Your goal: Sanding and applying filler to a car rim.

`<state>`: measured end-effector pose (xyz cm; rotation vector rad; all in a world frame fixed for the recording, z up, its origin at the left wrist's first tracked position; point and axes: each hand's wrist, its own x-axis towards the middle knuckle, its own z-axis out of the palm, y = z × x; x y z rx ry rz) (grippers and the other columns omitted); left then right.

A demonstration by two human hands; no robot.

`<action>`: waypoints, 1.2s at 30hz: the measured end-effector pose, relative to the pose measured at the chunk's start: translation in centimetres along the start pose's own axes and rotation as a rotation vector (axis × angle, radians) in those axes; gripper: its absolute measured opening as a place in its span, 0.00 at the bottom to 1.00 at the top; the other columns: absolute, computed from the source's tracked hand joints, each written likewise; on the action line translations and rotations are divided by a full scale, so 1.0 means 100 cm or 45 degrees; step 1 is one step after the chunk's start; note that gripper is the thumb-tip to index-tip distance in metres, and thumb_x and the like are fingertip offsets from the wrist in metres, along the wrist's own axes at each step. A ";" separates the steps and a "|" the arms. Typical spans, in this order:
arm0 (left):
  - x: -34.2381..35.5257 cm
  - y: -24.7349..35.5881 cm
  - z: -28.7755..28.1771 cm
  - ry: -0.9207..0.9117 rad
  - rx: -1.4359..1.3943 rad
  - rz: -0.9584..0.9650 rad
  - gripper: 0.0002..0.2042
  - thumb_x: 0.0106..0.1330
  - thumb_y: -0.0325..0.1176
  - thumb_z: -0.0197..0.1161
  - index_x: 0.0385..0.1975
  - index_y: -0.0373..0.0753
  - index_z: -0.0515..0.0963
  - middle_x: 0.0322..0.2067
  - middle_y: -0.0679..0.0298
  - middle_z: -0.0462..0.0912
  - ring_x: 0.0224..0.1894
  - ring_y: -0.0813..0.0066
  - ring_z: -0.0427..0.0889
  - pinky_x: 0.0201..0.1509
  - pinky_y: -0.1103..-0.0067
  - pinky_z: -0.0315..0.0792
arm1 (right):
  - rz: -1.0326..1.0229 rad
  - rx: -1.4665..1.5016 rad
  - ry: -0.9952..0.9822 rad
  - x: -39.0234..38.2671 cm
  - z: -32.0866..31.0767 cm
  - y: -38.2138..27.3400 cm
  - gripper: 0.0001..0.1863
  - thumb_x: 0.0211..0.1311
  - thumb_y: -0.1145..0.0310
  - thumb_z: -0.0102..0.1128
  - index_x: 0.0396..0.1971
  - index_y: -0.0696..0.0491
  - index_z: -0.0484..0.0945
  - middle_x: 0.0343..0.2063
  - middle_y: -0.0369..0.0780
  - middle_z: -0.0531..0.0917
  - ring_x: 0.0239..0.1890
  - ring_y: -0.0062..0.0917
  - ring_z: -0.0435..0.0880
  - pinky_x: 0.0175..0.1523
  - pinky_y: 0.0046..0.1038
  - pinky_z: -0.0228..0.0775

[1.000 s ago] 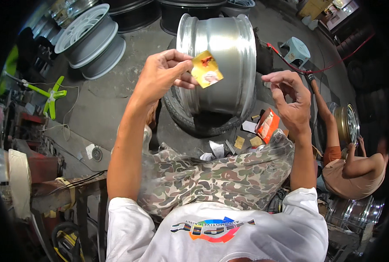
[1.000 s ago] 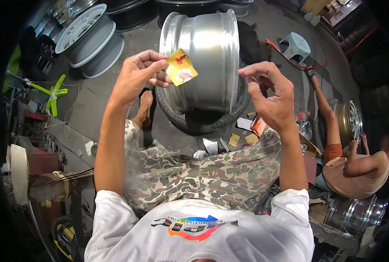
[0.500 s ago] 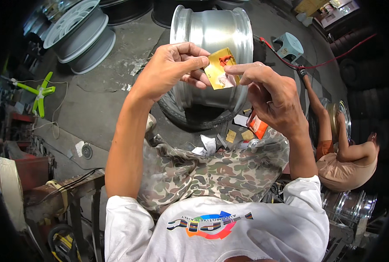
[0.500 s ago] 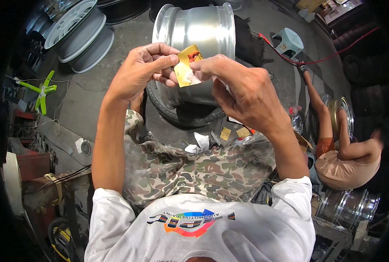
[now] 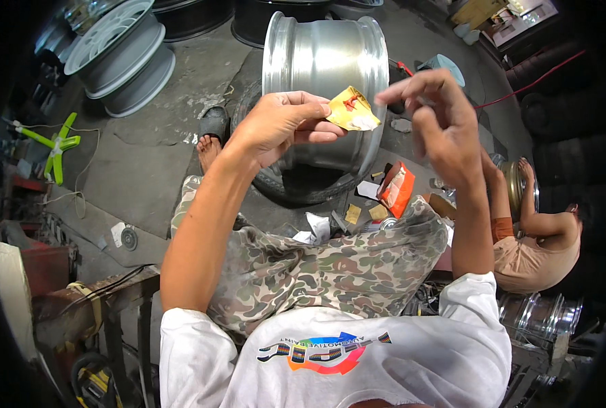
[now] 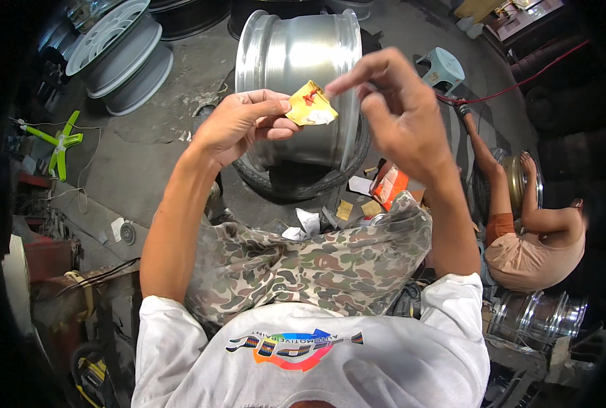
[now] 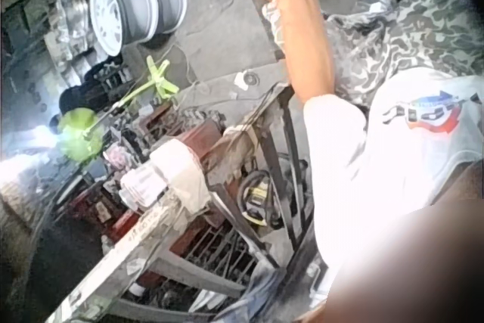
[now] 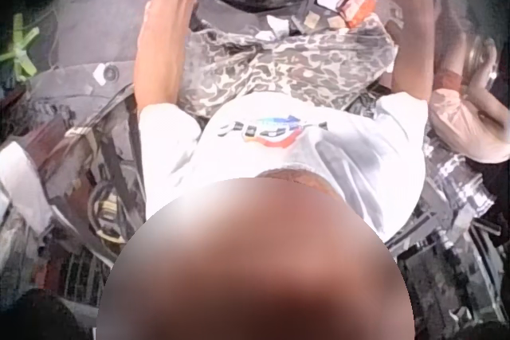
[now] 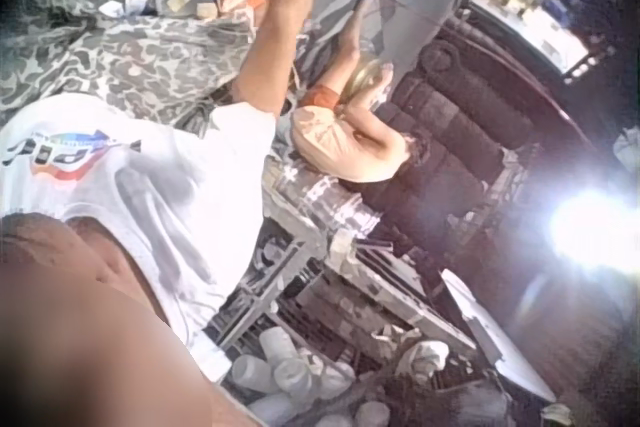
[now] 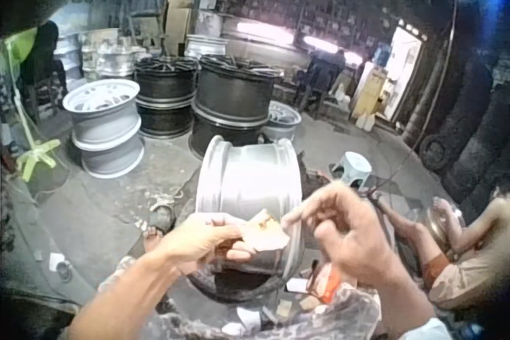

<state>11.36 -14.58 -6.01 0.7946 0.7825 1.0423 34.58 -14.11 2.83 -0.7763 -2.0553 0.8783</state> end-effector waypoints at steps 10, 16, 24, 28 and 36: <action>0.003 0.007 -0.012 0.010 -0.028 0.185 0.14 0.66 0.32 0.65 0.45 0.28 0.76 0.37 0.56 0.84 0.38 0.74 0.86 0.44 0.81 0.82 | -0.109 -1.082 -0.462 0.120 -0.043 0.067 0.09 0.63 0.75 0.43 0.42 0.57 0.68 0.36 0.46 0.85 0.42 0.37 0.85 0.52 0.35 0.72; -0.005 0.011 -0.022 0.071 -0.054 0.286 0.15 0.67 0.32 0.64 0.47 0.27 0.76 0.37 0.57 0.84 0.39 0.73 0.86 0.45 0.81 0.83 | -0.037 -1.495 -0.647 0.142 -0.032 0.085 0.09 0.66 0.69 0.48 0.44 0.53 0.68 0.32 0.47 0.83 0.37 0.48 0.81 0.43 0.45 0.70; -0.005 0.014 -0.027 0.073 -0.065 0.364 0.16 0.66 0.31 0.65 0.48 0.27 0.75 0.39 0.55 0.83 0.39 0.72 0.86 0.45 0.80 0.84 | -0.098 -1.739 -0.518 0.119 -0.020 0.078 0.14 0.60 0.73 0.53 0.47 0.53 0.67 0.30 0.52 0.82 0.37 0.53 0.80 0.40 0.49 0.71; -0.006 0.015 -0.028 0.105 -0.071 0.414 0.16 0.66 0.31 0.65 0.47 0.27 0.75 0.38 0.56 0.83 0.39 0.71 0.86 0.45 0.79 0.84 | -0.162 -1.733 -0.460 0.091 -0.008 0.070 0.17 0.55 0.74 0.56 0.46 0.55 0.69 0.28 0.53 0.82 0.36 0.53 0.82 0.41 0.52 0.73; -0.005 0.016 -0.034 0.209 -0.015 0.478 0.17 0.65 0.31 0.66 0.49 0.27 0.75 0.38 0.56 0.83 0.39 0.70 0.87 0.44 0.80 0.84 | -0.011 -1.653 -0.353 0.038 0.006 0.066 0.14 0.57 0.74 0.51 0.45 0.54 0.68 0.32 0.49 0.84 0.36 0.47 0.84 0.39 0.45 0.76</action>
